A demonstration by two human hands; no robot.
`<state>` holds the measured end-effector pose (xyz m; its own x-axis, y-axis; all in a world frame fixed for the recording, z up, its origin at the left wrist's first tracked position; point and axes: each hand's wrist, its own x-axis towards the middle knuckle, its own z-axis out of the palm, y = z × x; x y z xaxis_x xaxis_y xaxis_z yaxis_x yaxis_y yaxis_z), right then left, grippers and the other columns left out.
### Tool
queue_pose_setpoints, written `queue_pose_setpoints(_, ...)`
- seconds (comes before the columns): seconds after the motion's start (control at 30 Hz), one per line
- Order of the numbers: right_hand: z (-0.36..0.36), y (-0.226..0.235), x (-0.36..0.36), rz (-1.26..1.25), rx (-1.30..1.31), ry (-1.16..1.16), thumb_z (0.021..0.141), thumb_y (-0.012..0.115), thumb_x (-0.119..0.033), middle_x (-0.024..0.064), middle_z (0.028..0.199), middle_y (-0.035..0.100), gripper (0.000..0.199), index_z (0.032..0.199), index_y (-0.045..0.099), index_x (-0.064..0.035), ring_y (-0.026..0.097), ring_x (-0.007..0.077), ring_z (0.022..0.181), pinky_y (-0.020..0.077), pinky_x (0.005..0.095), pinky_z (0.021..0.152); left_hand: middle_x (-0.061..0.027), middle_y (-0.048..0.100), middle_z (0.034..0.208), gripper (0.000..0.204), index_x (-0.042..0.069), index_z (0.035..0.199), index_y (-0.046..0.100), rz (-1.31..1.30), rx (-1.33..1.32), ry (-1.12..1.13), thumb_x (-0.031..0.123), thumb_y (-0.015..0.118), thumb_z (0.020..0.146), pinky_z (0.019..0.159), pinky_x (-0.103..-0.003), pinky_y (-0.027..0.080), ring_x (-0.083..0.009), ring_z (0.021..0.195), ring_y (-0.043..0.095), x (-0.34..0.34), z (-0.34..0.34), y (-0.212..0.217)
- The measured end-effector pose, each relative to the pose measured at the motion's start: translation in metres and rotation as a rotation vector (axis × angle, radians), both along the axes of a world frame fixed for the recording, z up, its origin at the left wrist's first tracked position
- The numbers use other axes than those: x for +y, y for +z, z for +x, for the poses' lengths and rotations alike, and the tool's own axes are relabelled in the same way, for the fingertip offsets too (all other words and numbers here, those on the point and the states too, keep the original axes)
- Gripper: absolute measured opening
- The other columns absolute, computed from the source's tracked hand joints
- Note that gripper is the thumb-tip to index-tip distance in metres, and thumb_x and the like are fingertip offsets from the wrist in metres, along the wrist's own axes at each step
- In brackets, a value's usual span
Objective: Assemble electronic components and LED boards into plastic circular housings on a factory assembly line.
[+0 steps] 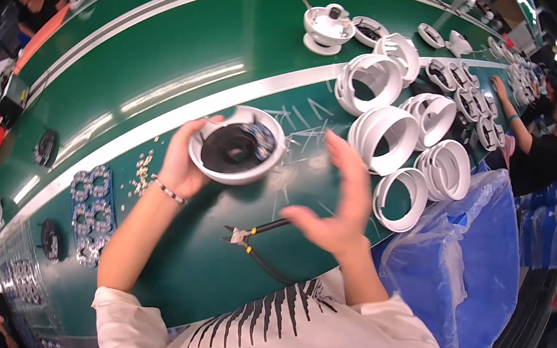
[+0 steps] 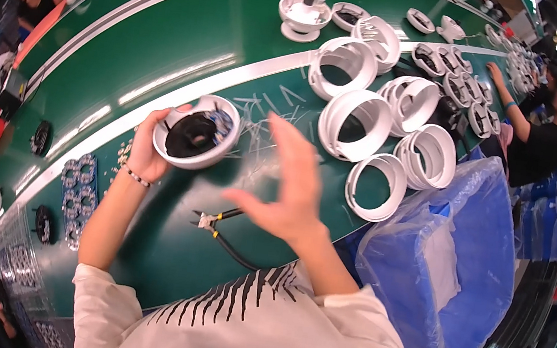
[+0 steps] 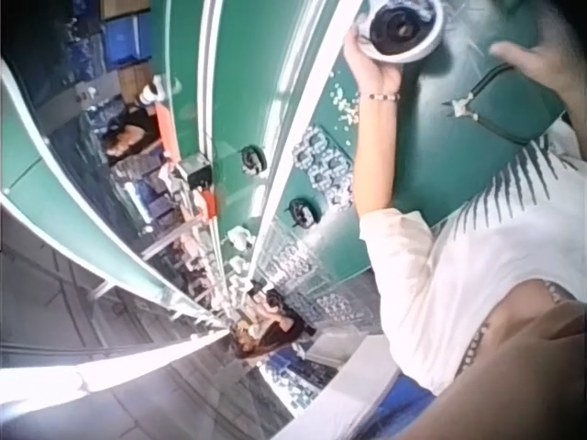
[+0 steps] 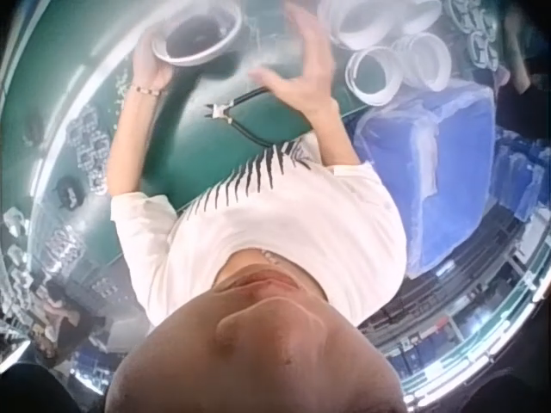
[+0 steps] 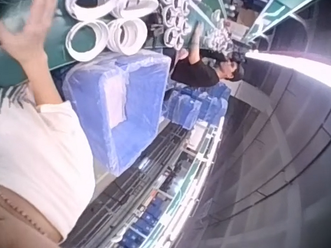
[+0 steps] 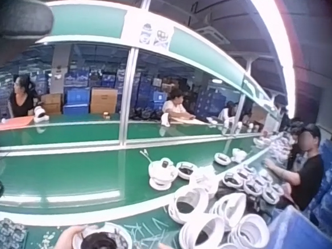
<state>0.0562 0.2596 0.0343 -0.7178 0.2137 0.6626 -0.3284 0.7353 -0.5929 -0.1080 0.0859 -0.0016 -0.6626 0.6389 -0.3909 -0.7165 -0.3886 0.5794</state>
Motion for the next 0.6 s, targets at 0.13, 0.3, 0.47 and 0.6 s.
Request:
queue_pose_setpoints(0.13, 0.059, -0.011, 0.073, 0.111, -0.171, -0.612, 0.067, 0.067, -0.009, 0.0093, 0.062, 0.058, 0.036, 0.101, 0.057, -0.0034, 0.056, 0.0232, 0.056, 0.0442, 0.0327, 0.053, -0.0095, 0.058, 0.107, 0.036, 0.007, 0.106, 0.054, -0.059, 0.137, 0.159, 0.033, 0.041, 0.084, 0.088, -0.04, 0.043, -0.0235, 0.098, 0.055, 0.009, -0.073, -0.023)
queue_pose_setpoints(0.3, 0.082, -0.047, 0.117, 0.237, -0.563, -0.782, 0.071, 0.057, -0.008, 0.0164, 0.062, 0.058, 0.036, 0.107, 0.055, -0.0076, 0.057, 0.0341, 0.058, 0.0453, 0.043, 0.057, -0.0165, 0.048, 0.12, 0.043, -0.002, 0.116, 0.044, 0.004, 0.128, 0.085, 0.03, 0.034, 0.089, 0.097, -0.044, 0.035, -0.0285, 0.111, 0.047, 0.014, -0.159, -0.062)
queue_pose_setpoints(0.47, 0.07, -0.045, 0.127, 0.21, -0.516, -0.786, 0.065, 0.065, -0.009, 0.0107, 0.066, 0.06, 0.035, 0.1, 0.059, -0.0084, 0.059, 0.0297, 0.063, 0.0469, 0.0383, 0.059, -0.0097, 0.05, 0.117, 0.042, 0.007, 0.119, 0.041, -0.089, 0.243, 0.071, 0.036, 0.042, 0.089, 0.088, -0.042, 0.039, -0.024, 0.109, 0.047, 0.02, -0.19, -0.078)
queue_pose_setpoints(0.6, 0.059, -0.047, 0.14, 0.259, -0.535, -0.781, 0.06, 0.065, -0.006, 0.0105, 0.077, 0.056, 0.018, 0.078, 0.063, -0.007, 0.057, 0.0295, 0.073, 0.0465, 0.0382, 0.064, -0.0038, 0.046, 0.124, 0.045, 0.013, 0.123, 0.039, -0.784, 0.751, 0.304, 0.037, 0.048, 0.087, 0.077, -0.032, 0.039, -0.0153, 0.113, 0.041, -0.012, -0.173, -0.059)
